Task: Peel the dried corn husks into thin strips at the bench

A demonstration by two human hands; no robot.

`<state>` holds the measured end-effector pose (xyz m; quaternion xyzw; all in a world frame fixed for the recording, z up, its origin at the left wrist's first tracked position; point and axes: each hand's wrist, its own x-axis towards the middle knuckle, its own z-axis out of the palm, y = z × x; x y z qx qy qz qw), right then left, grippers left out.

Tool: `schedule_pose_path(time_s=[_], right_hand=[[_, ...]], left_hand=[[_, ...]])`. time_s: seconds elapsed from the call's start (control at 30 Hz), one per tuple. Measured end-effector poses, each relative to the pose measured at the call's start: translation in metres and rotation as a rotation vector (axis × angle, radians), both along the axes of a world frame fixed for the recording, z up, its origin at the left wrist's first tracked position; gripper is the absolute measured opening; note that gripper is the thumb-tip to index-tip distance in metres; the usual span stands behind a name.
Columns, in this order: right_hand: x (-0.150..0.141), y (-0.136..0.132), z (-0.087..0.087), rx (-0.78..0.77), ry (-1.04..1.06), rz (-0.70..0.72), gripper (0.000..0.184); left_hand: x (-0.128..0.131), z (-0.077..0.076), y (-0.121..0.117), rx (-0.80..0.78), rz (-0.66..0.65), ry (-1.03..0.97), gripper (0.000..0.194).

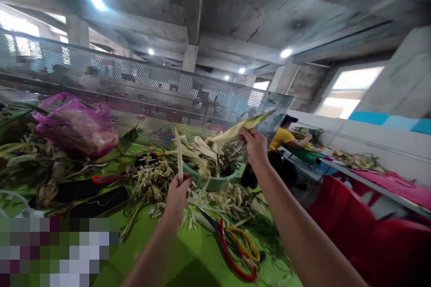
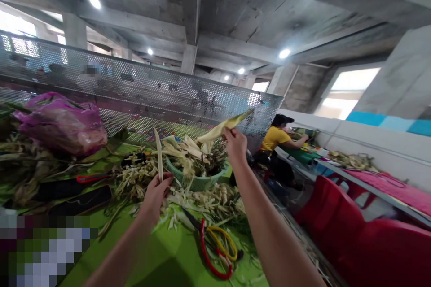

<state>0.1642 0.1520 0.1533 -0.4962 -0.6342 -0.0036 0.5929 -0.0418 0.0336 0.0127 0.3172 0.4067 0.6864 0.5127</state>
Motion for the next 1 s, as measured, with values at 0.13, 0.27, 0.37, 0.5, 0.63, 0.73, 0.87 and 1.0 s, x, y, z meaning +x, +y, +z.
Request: schedule_pose_path(time_s=[0.13, 0.27, 0.37, 0.5, 0.63, 0.73, 0.87, 1.0], right_hand=[[0.005, -0.04, 0.015, 0.01, 0.229, 0.196, 0.034], [-0.007, -0.078, -0.009, -0.131, 0.344, 0.334, 0.032], [-0.024, -0.094, -0.035, -0.214, 0.387, 0.308, 0.034], [-0.046, -0.107, -0.058, -0.306, 0.497, 0.431, 0.033], [-0.053, -0.118, -0.066, -0.368, 0.504, 0.574, 0.032], [-0.044, -0.127, -0.072, -0.347, 0.432, 0.518, 0.036], [-0.032, -0.137, -0.096, -0.324, 0.245, 0.418, 0.031], [-0.029, -0.138, -0.127, -0.408, 0.11, 0.43, 0.026]], left_hand=[[0.003, 0.013, -0.007, 0.111, 0.031, -0.004, 0.036], [0.016, 0.021, -0.022, 0.216, -0.076, 0.057, 0.037], [0.033, 0.021, -0.036, 0.27, -0.199, 0.083, 0.041], [0.048, 0.011, -0.041, 0.266, -0.237, 0.225, 0.044], [0.046, 0.004, -0.032, 0.201, -0.191, 0.193, 0.026], [0.041, 0.004, -0.027, 0.091, -0.231, 0.028, 0.03], [0.038, 0.004, -0.026, -0.043, -0.205, -0.018, 0.026], [0.038, 0.0, -0.023, -0.076, -0.189, -0.011, 0.028]])
